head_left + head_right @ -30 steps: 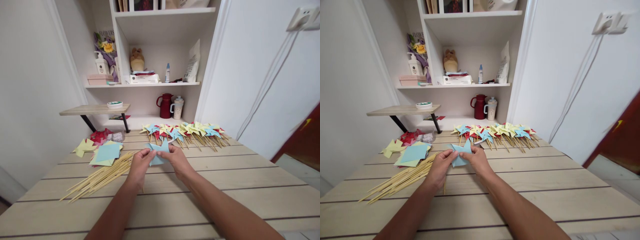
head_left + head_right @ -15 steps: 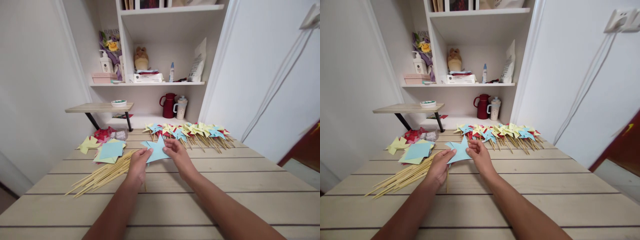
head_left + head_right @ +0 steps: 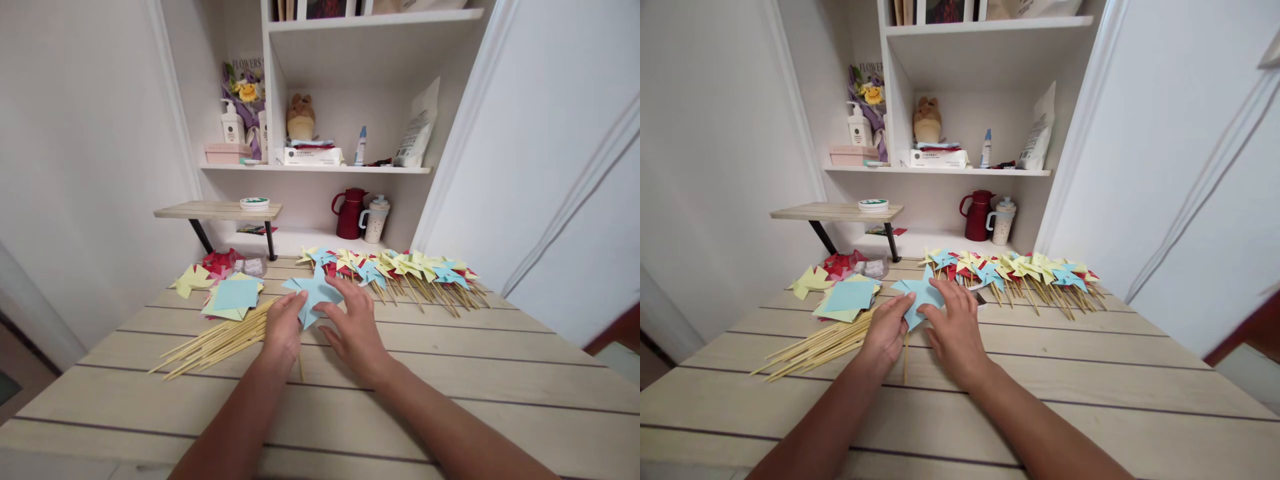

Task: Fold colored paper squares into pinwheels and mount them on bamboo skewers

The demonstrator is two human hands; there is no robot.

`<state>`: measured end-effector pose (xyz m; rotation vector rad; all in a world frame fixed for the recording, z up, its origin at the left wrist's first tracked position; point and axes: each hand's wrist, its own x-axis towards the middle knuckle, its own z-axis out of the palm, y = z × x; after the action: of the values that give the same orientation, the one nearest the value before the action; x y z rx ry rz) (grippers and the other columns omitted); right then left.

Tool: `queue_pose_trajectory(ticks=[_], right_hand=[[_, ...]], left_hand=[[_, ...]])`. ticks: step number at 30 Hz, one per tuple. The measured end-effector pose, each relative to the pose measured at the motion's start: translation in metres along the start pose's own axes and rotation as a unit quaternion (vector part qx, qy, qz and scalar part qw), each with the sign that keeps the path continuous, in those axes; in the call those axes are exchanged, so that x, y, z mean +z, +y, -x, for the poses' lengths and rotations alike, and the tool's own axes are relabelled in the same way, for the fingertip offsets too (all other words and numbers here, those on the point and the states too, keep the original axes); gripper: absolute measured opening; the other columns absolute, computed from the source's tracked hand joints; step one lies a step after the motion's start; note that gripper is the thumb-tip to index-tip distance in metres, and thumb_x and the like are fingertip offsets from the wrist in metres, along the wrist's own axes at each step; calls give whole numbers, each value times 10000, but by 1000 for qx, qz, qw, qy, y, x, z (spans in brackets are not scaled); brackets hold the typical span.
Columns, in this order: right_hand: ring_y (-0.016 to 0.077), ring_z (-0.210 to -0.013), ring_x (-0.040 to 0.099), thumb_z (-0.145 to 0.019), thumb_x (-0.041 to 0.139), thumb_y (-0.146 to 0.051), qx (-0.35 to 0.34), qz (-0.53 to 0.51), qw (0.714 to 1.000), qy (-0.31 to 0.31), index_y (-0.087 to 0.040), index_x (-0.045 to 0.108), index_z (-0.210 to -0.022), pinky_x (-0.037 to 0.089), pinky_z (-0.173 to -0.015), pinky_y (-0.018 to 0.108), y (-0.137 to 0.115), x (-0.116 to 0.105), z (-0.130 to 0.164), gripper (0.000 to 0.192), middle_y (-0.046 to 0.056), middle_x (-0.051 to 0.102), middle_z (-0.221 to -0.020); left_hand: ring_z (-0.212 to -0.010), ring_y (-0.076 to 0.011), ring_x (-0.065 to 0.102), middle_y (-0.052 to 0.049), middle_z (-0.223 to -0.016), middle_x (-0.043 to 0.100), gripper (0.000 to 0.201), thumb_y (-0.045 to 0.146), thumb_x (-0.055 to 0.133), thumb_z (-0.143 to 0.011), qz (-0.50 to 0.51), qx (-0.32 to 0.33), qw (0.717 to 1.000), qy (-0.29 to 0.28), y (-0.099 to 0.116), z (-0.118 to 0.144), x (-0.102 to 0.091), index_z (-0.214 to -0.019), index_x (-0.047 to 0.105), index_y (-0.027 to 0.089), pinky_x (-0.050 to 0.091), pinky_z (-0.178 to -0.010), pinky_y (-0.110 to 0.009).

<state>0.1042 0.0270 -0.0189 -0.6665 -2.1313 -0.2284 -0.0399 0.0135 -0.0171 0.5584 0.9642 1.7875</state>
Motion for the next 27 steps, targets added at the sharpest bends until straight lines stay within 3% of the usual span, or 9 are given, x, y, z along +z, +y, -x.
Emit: queue_pose_trajectory(ticks=[6,15,17,20,22,27], right_hand=[[295,-1283,460,-879,650,-254,-2,-25,997,68,-283,683,-895,333,-1070,534,3,1,-1,47,54,531,-1363],[295,-1162,555,-872,647,-272,147,-135,976,82,-242,687,-780,434,-959,501,12,0,-3,104,79,600,-1245],[305,-1216,520,-852,662,-244,125,-114,983,76,-253,693,-882,412,-988,512,13,-1,-3,44,88,555,-1311],[331,-1325,416,-800,682,-159,61,-52,996,32,-279,661,-1075,354,-1038,542,8,-1,-2,301,100,433,-1447],[338,-1361,370,-777,683,-123,30,-18,999,2,-289,641,-1110,319,-1065,557,4,-1,-1,375,99,386,-1489],[304,-1330,417,-846,658,-180,-3,-4,1000,24,-281,668,-950,305,-1088,539,1,3,0,146,80,461,-1434]], left_hand=[[-599,-119,620,-15,-678,703,298,244,872,-562,13,-10,1000,1,1,1,4,-763,683,132,466,-572,-226],[-667,-143,664,-65,-773,749,257,217,861,-603,5,-24,1000,-4,3,4,4,-788,714,116,510,-652,-247],[-667,-140,661,-62,-769,746,239,198,850,-619,12,-26,1000,1,3,2,3,-797,713,114,511,-644,-241],[-687,-138,663,-61,-783,743,228,178,831,-648,22,-28,999,5,2,-1,1,-828,709,107,524,-663,-243],[-704,-140,666,-63,-798,742,224,169,824,-659,28,-27,999,7,2,-2,0,-836,702,107,529,-671,-245],[-685,-138,659,-64,-782,735,214,146,825,-651,36,-42,998,-3,-1,-2,2,-817,695,109,521,-631,-236]])
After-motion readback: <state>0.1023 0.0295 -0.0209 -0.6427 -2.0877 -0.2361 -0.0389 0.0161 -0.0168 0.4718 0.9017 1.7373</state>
